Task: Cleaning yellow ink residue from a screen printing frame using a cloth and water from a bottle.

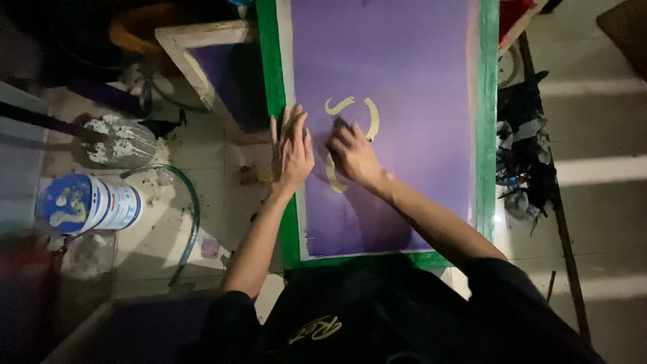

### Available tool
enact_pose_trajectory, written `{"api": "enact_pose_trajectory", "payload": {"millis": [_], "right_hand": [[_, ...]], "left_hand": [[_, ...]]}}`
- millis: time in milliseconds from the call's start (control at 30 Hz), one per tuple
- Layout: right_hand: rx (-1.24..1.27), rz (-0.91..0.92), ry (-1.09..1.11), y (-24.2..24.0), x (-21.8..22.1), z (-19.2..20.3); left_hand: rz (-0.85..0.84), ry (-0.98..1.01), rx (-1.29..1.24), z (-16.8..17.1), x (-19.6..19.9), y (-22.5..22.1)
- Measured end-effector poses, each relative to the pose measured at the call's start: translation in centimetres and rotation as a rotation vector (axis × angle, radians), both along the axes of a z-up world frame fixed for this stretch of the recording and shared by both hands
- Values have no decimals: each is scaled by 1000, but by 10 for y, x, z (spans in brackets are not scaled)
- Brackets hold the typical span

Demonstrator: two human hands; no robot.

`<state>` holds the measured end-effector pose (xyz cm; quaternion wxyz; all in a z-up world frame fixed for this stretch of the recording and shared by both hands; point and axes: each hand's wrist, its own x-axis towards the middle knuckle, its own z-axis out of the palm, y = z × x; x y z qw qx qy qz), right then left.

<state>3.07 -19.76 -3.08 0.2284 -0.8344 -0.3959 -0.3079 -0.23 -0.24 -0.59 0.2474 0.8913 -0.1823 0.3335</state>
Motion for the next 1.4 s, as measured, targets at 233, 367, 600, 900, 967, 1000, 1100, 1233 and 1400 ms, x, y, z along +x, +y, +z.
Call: {"api": "enact_pose_trajectory", "payload": {"millis": [233,367,600,900,967,1000,1100,1233,1400], "right_hand": [[11,4,9,1,-49,17],[18,-63,4,3,-44,11],[23,-39,27,3,-57,4],[51,72,135,-4,-91,-10],[-93,243,324,-14,-99,-8],[-92,241,327,-17,-102,-25],[-202,-35,241,-25,-105,-43],[-60,33,328,-36,-111,-29],[-69,37,317,-39,-115,-45]], "left_hand": [[29,37,-3,-31,8,5],[-25,71,19,-31,-1,16],[-40,68,21,-31,-11,17],[-44,69,50,-27,-17,18],[-82,128,94,-18,-18,23],[-85,131,95,-19,-20,22],[-55,178,137,-19,-17,21],[-59,115,130,-23,-14,24],[-44,165,173,-24,-16,23]]}}
